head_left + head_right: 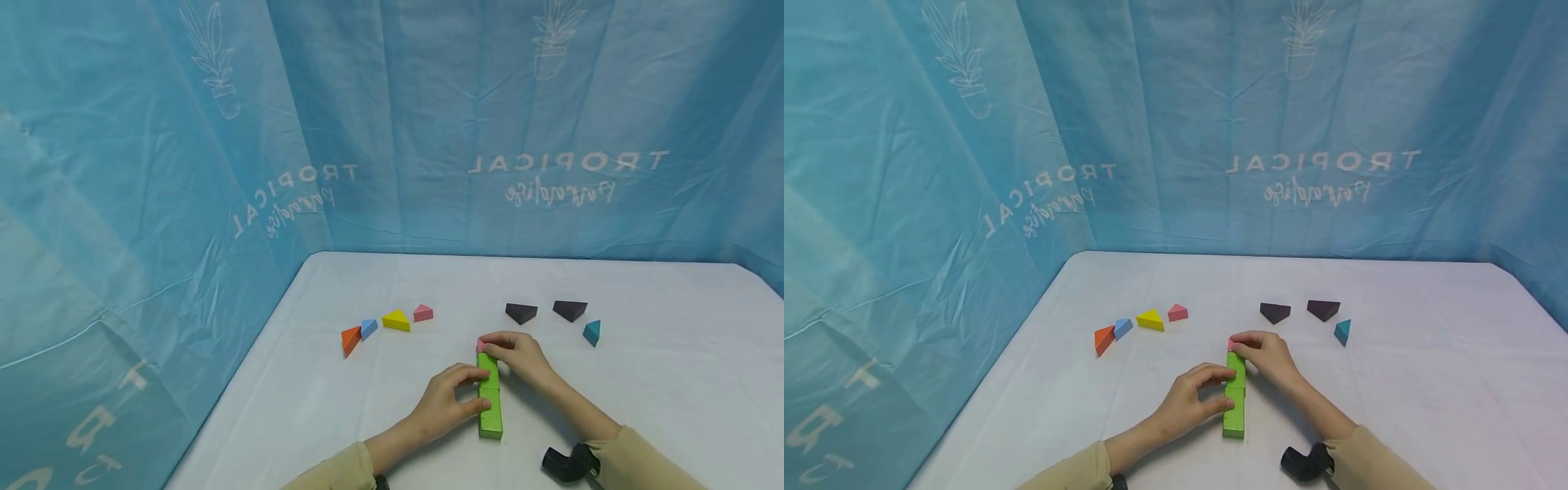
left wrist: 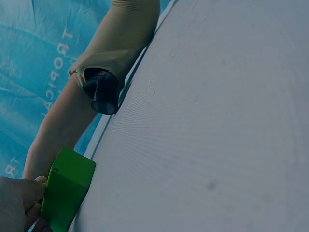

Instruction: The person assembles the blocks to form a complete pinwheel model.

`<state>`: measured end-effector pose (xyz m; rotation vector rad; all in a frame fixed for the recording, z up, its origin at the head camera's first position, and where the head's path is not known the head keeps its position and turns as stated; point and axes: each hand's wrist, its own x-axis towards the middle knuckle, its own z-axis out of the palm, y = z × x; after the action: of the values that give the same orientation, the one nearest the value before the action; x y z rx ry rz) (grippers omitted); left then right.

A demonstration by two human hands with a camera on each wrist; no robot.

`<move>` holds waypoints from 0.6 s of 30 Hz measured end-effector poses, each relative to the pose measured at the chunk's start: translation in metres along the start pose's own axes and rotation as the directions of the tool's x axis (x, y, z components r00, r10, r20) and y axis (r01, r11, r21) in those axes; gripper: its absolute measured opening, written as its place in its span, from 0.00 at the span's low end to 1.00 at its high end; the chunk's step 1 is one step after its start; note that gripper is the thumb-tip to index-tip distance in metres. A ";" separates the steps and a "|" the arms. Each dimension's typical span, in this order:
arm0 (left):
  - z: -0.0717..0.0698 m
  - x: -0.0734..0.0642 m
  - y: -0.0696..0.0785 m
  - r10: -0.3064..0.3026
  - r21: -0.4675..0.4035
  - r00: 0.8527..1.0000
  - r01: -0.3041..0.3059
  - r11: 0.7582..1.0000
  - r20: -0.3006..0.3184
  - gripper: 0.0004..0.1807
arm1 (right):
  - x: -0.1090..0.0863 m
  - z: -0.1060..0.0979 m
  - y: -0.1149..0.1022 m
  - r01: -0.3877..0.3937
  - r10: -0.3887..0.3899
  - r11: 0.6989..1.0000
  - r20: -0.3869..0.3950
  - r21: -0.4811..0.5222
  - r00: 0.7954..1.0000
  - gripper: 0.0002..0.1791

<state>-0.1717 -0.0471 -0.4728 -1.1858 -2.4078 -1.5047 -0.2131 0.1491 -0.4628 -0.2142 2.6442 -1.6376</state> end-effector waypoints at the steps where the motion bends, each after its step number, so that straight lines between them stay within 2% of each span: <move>1: 0.000 0.000 0.000 0.002 0.002 1.000 -0.002 1.000 -0.001 0.21 | 0.000 0.000 0.000 0.001 -0.001 1.000 0.002 0.004 1.000 0.17; 12: 0.000 -0.001 0.001 0.018 0.023 1.000 -0.018 1.000 -0.002 0.22 | -0.003 0.001 0.001 -0.018 0.017 0.998 0.006 0.059 1.000 0.17; 14: -0.004 0.000 0.011 0.015 0.000 1.000 -0.015 1.000 -0.003 0.21 | -0.001 -0.003 0.001 -0.009 0.010 0.998 -0.009 0.061 1.000 0.17; 18: -0.010 0.002 0.029 0.014 -0.040 1.000 -0.014 0.999 -0.005 0.21 | 0.007 -0.018 0.004 0.045 -0.040 0.998 -0.100 0.046 0.994 0.19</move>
<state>-0.1580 -0.0478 -0.4455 -1.2029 -2.3726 -1.5566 -0.2222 0.1658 -0.4580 -0.1941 2.6849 -1.7682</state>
